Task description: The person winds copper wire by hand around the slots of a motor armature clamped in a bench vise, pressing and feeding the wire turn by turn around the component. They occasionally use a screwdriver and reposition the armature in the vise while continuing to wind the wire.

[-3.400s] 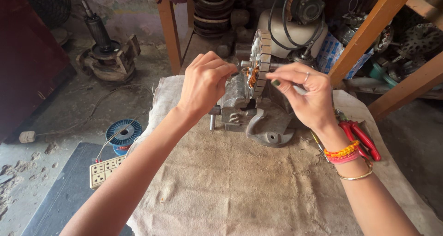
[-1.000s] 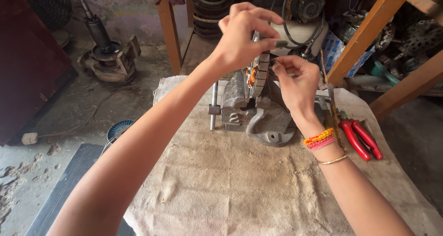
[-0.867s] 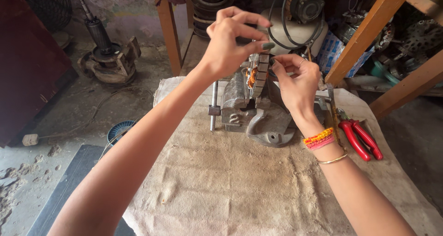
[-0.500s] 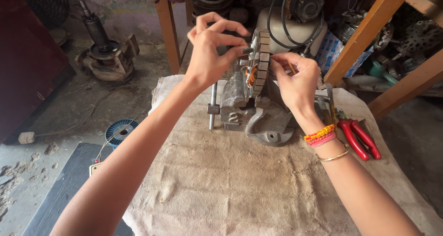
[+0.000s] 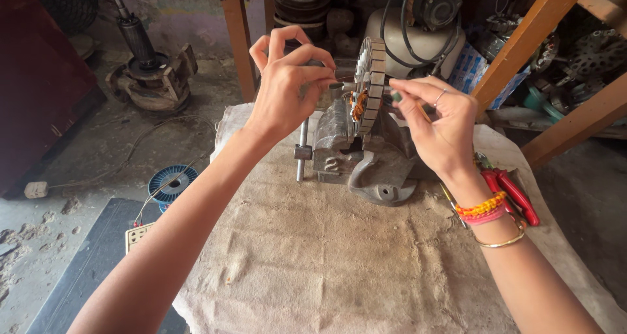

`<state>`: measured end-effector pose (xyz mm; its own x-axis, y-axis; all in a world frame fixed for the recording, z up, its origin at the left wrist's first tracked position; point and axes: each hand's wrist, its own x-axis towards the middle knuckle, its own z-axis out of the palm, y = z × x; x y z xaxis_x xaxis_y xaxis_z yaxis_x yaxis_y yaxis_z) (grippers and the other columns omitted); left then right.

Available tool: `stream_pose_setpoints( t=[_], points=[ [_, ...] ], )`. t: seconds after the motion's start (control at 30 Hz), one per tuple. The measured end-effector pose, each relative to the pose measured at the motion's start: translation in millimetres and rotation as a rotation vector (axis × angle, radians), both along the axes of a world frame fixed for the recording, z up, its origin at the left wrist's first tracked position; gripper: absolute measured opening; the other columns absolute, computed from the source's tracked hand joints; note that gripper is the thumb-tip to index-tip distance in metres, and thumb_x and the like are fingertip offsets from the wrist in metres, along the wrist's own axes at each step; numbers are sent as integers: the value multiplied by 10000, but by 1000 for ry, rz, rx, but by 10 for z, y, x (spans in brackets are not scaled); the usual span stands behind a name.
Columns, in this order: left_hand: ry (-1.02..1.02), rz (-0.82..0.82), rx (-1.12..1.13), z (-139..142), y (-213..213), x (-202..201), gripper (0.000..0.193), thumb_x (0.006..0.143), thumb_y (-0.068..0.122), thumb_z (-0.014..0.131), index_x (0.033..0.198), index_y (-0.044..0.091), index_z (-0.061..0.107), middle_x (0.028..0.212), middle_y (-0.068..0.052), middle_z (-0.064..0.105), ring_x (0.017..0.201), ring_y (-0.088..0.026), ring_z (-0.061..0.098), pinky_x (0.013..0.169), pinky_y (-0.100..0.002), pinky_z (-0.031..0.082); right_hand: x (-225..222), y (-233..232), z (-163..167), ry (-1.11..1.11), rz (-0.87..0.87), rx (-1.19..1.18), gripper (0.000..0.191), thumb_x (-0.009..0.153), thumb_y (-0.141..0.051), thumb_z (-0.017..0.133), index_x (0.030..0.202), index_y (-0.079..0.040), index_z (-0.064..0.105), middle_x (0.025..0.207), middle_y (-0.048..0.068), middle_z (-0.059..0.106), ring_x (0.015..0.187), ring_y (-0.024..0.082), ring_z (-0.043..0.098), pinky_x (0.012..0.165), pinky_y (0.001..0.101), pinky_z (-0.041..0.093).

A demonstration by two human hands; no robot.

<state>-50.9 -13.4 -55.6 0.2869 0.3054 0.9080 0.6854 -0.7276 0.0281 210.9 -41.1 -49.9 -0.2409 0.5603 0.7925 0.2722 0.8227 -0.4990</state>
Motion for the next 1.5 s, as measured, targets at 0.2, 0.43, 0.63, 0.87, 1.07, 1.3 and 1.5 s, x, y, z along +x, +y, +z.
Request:
stream_pose_setpoints(
  t=[0.2, 0.43, 0.63, 0.87, 1.07, 1.3, 1.5],
  points=[
    [-74, 22, -48, -39, -17, 30, 109, 845, 64, 830, 946, 103, 823, 1091, 66, 733, 1226, -245, 482, 1085, -486, 216, -34, 82, 40, 183, 87, 13, 174, 1084, 2, 662, 1241, 52, 715, 1123, 147, 732, 987, 187, 741, 863, 298, 636],
    [-39, 23, -38, -111, -41, 54, 102, 854, 70, 825, 942, 122, 820, 1101, 69, 736, 1247, -232, 490, 1090, -491, 230, 64, 25, -13, 232, 228, -46, 149, 1073, 38, 668, 1214, 56, 714, 1114, 159, 739, 999, 198, 746, 893, 320, 636],
    [43, 18, -14, -164, -83, 106, 92, 858, 58, 810, 921, 124, 819, 1086, 65, 734, 1252, -233, 490, 1077, -508, 238, 168, 71, -150, 208, 114, -116, 110, 1031, 81, 661, 1117, 71, 727, 1036, 135, 747, 918, 165, 737, 863, 292, 622],
    [132, 18, 18, -123, -114, 118, 83, 878, 102, 815, 958, 119, 803, 1100, 43, 733, 1258, -239, 491, 1069, -515, 242, 289, 224, -333, 212, 0, -132, 81, 999, 122, 645, 1027, 69, 699, 973, 105, 734, 839, 128, 721, 790, 246, 594],
    [135, -13, -33, -71, -189, 147, 265, 881, 128, 802, 1139, 149, 746, 1150, 19, 715, 1252, -268, 493, 1065, -520, 243, 568, 344, -446, 163, -236, -100, 120, 950, 153, 628, 965, 36, 644, 900, 57, 690, 787, 110, 692, 705, 242, 569],
    [44, -16, 8, 113, -273, 221, 288, 912, 173, 818, 1169, 127, 697, 1173, 19, 712, 1225, -256, 524, 1075, -496, 265, 763, 369, -585, 113, -300, -112, 170, 953, 165, 651, 951, 14, 572, 859, 49, 647, 758, 113, 681, 665, 223, 516],
    [295, -156, 11, 504, 29, 587, 366, 798, 306, 897, 1084, 112, 777, 1076, -56, 688, 1086, -239, 547, 992, -427, 352, 885, 420, -364, 237, -173, -52, 179, 1026, 173, 647, 995, 25, 553, 904, 74, 660, 780, 124, 691, 708, 248, 575]
  ],
)
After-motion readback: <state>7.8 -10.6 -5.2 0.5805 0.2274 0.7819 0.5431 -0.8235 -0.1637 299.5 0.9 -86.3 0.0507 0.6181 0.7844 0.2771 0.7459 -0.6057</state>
